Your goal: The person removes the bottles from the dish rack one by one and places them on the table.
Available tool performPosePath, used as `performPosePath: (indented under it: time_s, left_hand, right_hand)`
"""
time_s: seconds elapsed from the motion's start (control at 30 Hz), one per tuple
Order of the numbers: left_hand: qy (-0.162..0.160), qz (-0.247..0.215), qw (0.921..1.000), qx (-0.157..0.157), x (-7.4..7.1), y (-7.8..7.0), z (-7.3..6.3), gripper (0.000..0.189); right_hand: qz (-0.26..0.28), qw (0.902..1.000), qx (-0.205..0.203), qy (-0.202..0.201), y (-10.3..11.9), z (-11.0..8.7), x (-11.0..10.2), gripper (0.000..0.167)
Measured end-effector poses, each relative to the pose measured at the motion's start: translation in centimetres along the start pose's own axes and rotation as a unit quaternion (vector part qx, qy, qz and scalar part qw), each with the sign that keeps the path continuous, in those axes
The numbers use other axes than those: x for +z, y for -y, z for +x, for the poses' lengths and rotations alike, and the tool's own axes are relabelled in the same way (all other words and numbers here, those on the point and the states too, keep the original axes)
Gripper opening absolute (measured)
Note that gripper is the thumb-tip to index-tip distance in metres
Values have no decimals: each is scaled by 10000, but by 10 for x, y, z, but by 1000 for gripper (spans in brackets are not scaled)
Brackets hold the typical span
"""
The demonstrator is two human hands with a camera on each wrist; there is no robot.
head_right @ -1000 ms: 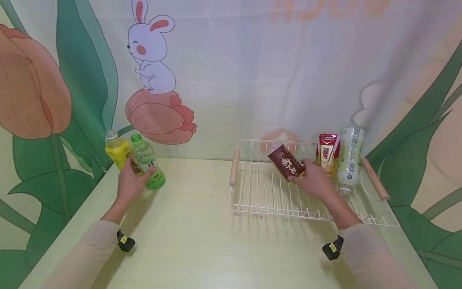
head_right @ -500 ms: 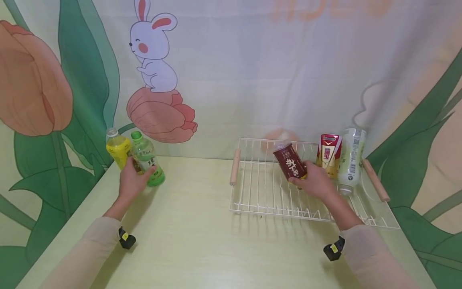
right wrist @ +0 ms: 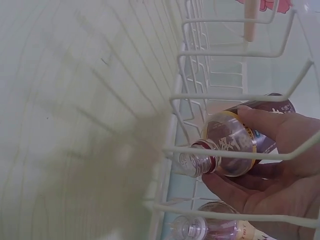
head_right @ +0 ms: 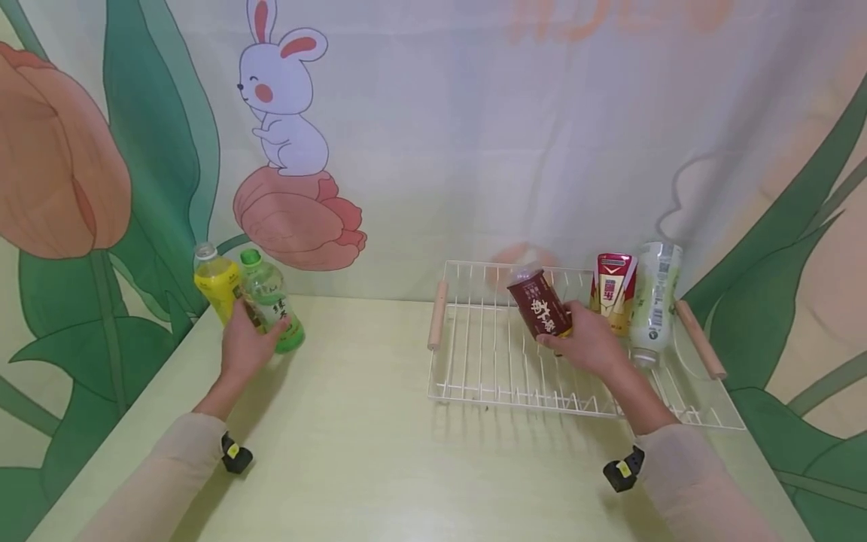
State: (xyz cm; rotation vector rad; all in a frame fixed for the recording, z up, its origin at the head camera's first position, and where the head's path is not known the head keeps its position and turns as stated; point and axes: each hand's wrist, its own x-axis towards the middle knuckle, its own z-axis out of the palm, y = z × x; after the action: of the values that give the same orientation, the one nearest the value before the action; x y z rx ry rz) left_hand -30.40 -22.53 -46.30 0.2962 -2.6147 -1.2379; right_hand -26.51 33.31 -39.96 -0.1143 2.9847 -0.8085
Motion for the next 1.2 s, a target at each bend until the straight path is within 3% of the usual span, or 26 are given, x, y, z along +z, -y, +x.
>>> performPosePath:
  time_s: [0.3,0.43,0.53,0.7,0.87,1.03,1.13,1.2]
  left_hand:
    - [592,27,9980,233,-10,-6,-7,86]
    - [975,-6,9942,450,-21,-10,-18,83]
    - [1270,100,9909,436,-30,-15,-28,83]
    - [1992,579,9775,381,-40,-31,-53,90]
    - [2436,1464,9570,576,-42,-68,-86,86]
    - [2336,1646,9479,1406,-34,-119,-109,79]
    - [2085,1639,9368,2283,-26,-148,-118,78]
    - [1806,1662,9228,2970,-20,-166,-122,79]
  right_hand:
    - [259,9990,-177,-321,10,-7,-18,79]
    - [257,9984,-262,-431,14,-11,-24,77]
    - [269,9982,-276,-458,21,-16,-29,79]
    - [453,9959,-503,-594,34,-21,-35,80]
    - [383,9911,-954,-842,48,-25,-32,78]
    - [-72,9847,-1305,-1157,66,-31,-24,77]
    - [-357,9792,-1472,-1348,80,-37,-16,75]
    - [-503,9748,-1555,-1517,90,-43,-11,73]
